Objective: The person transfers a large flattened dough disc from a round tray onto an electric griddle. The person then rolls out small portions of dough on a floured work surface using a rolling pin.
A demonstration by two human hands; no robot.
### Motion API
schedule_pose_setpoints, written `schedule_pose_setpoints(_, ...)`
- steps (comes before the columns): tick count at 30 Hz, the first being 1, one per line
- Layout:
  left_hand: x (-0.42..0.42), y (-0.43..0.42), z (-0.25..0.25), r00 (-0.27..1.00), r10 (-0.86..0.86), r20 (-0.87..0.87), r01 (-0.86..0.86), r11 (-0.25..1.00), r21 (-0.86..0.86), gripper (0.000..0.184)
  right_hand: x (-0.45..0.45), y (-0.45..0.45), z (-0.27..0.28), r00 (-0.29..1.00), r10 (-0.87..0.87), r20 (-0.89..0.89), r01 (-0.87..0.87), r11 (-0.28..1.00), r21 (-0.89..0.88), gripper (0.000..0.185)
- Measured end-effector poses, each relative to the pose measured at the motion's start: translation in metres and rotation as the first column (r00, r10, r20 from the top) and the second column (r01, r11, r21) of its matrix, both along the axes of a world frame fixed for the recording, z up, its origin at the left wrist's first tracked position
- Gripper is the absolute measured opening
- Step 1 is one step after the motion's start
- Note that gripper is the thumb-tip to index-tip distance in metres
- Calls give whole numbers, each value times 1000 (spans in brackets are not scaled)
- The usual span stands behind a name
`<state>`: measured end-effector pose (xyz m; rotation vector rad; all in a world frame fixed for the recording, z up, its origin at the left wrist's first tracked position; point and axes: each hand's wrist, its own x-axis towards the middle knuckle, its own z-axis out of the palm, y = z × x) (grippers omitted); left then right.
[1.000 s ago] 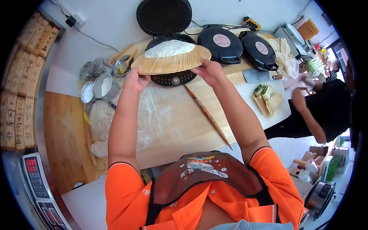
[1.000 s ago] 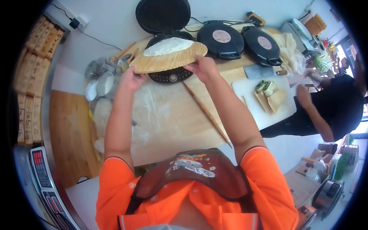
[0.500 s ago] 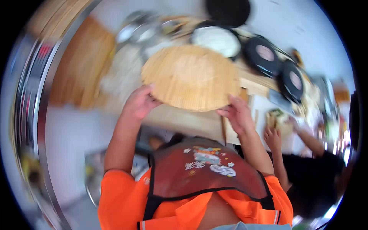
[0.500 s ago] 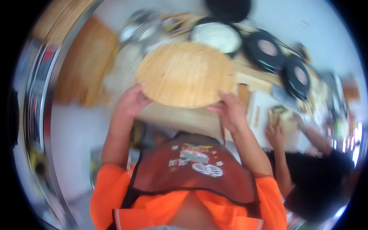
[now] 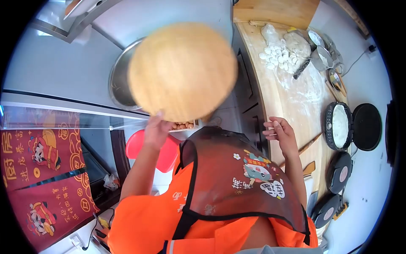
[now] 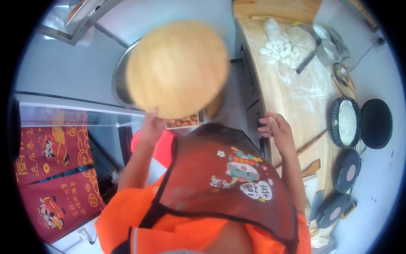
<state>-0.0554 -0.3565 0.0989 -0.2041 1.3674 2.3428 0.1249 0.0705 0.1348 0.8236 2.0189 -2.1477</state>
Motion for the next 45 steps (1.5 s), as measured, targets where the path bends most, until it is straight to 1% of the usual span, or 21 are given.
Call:
schedule_pose_setpoints(1,5,-12,-1,986,164,42,-167,983,74,46,-14,4,1,999,42,13,-42,999,3,40)
schedule_pose_setpoints(3,15,-27,5,939,344,14,-345,937,52,47,-20,3,-3,996,89,-7,-89,996,5,39)
schedule_pose_setpoints(6,17,-68,-24,861,505,66,-507,862,17,43,-31,-3,-12,987,161,8,-162,987,9,38)
schedule_pose_setpoints(12,13,-109,-63,851,499,167,-515,854,74,41,-25,-3,-28,993,117,26,-118,992,42,37)
schedule_pose_setpoints(13,12,-122,-76,863,473,179,-503,840,204,46,-25,-1,-33,995,99,6,-99,994,46,37)
schedule_pose_setpoints(16,25,-111,-60,971,238,32,-239,941,239,52,-7,10,-68,999,40,-1,-40,999,35,36)
schedule_pose_setpoints(17,28,-126,-74,968,210,136,-234,952,198,55,-4,12,-74,997,78,25,-79,996,39,43)
schedule_pose_setpoints(20,26,-95,-8,997,30,76,-38,994,103,62,-7,10,-72,993,102,64,-105,994,33,34)
schedule_pose_setpoints(24,-31,-66,31,946,-318,-64,323,940,112,67,-21,12,-64,996,88,18,-88,995,46,33)
schedule_pose_setpoints(27,-44,30,134,905,-352,-239,375,925,61,61,-26,16,-56,997,39,-59,-36,998,51,33)
schedule_pose_setpoints(28,-57,39,143,870,-394,-296,424,905,44,63,-24,16,-52,997,29,-77,-25,998,53,33)
schedule_pose_setpoints(29,-71,41,154,834,-426,-351,465,885,31,65,-25,15,-43,991,68,-119,-36,966,256,32)
schedule_pose_setpoints(30,-80,49,171,815,-431,-386,484,874,45,65,-26,16,-38,981,117,-155,-36,894,447,32)
schedule_pose_setpoints(32,-84,65,216,777,-443,-448,524,849,68,66,-23,20,-24,966,120,-229,39,809,586,30)
schedule_pose_setpoints(36,-82,70,295,851,-233,-470,344,924,166,65,-38,38,47,891,-113,-439,273,907,320,24)
schedule_pose_setpoints(37,-88,64,314,886,-142,-441,246,951,188,64,-45,50,48,869,-153,-471,296,922,248,24)
schedule_pose_setpoints(38,-93,61,338,878,-138,-459,256,945,204,58,-51,57,52,847,-193,-495,314,934,173,23)
schedule_pose_setpoints(41,-166,52,381,768,-114,-630,316,923,219,44,-71,70,70,845,-66,-530,234,938,255,26)
schedule_pose_setpoints(43,-208,78,410,849,-136,-510,298,921,252,37,-82,63,73,852,-5,-523,185,938,294,27)
schedule_pose_setpoints(44,-220,107,420,849,-30,-527,178,956,233,37,-90,60,75,854,31,-519,158,936,315,27)
schedule_pose_setpoints(45,-242,128,422,842,-88,-532,238,946,220,39,-97,55,76,862,69,-503,136,922,361,27)
